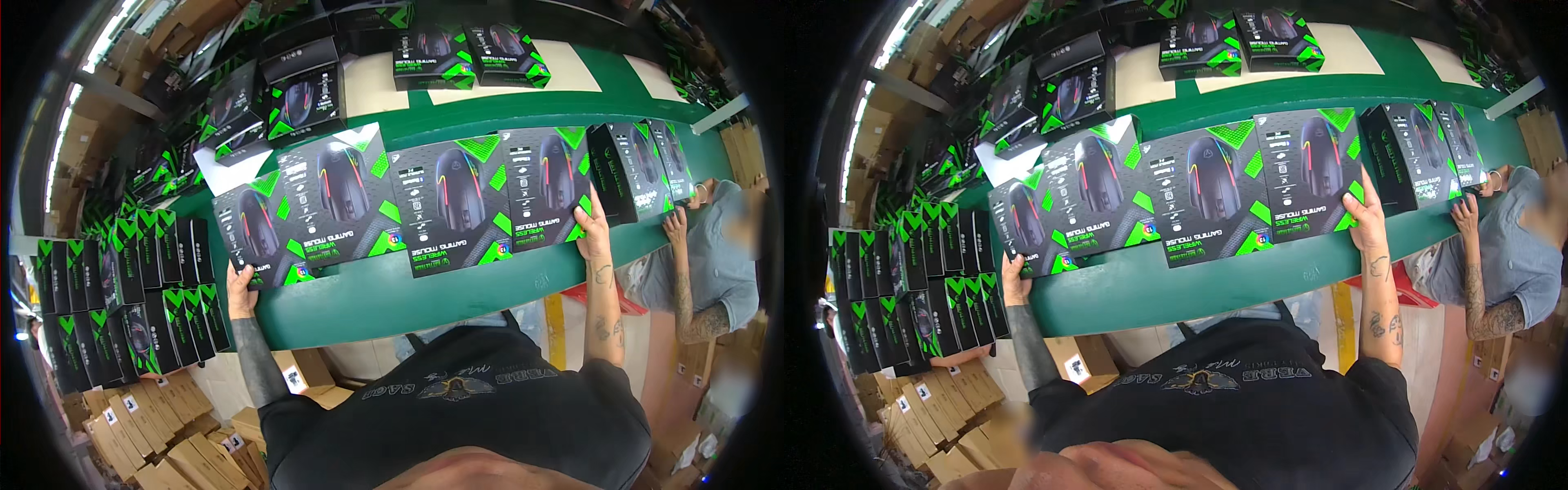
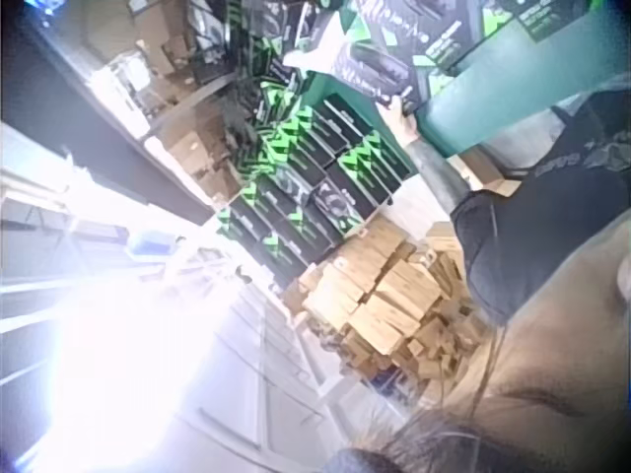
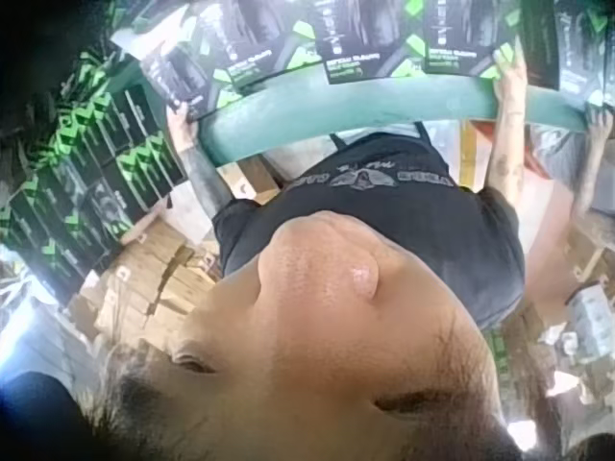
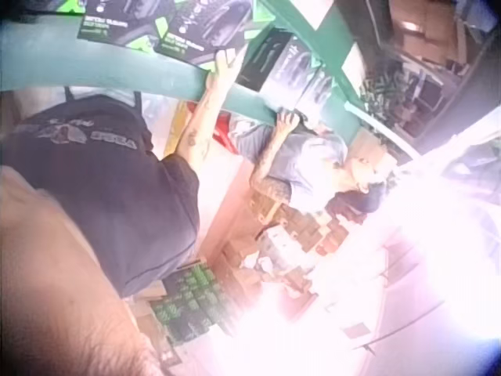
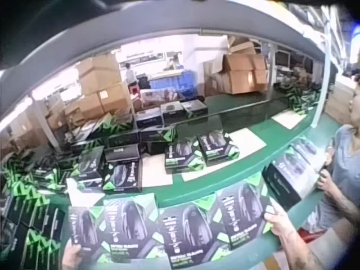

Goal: The person opens the flap covers of packaged gaming mouse boxes, touches the items inside, closes the covers, and stacks the boxes on the table.

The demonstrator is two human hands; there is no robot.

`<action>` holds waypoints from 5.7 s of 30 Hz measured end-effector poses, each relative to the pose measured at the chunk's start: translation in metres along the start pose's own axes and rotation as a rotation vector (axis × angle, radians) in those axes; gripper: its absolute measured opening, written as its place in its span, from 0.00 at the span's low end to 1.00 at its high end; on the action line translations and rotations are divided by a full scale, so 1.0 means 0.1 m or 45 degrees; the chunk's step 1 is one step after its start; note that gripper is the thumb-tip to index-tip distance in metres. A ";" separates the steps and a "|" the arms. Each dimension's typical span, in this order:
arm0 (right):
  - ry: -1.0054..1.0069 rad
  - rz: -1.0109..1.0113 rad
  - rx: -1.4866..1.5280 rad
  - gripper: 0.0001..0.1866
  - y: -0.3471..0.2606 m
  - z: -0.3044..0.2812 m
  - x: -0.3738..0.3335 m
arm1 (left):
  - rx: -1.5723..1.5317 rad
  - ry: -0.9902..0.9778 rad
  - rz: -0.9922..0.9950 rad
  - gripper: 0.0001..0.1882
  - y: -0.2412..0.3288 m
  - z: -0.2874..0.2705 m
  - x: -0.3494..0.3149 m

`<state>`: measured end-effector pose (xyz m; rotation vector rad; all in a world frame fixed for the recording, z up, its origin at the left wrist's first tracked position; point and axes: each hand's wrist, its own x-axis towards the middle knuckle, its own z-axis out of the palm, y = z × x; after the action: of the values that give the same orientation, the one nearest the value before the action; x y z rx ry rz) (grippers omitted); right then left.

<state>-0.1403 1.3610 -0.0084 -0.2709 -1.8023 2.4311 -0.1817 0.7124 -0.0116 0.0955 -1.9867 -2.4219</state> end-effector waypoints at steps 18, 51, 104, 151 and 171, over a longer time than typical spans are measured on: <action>0.108 -0.148 0.460 0.17 -0.84 0.25 2.43 | -0.445 0.138 0.312 0.20 1.28 0.48 1.92; -0.477 -0.070 0.507 0.25 -0.02 2.07 1.85 | -0.337 -0.137 0.475 0.28 0.62 2.79 0.37; -0.924 -1.958 -1.257 0.24 -1.00 3.51 -0.04 | 1.880 1.394 0.589 0.53 2.43 0.11 -0.31; 0.172 -0.730 -1.350 0.27 -0.78 -0.43 -0.10 | 0.222 0.243 0.069 0.23 0.18 2.29 -0.66; -0.327 -1.133 -0.963 0.33 -0.83 0.36 -0.80 | 2.027 -0.498 1.343 0.37 0.46 3.77 -0.55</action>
<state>-0.0709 1.3366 0.0876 0.6796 -2.1987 1.1798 -0.1479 1.0747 0.1090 -1.0841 -2.4649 -0.0245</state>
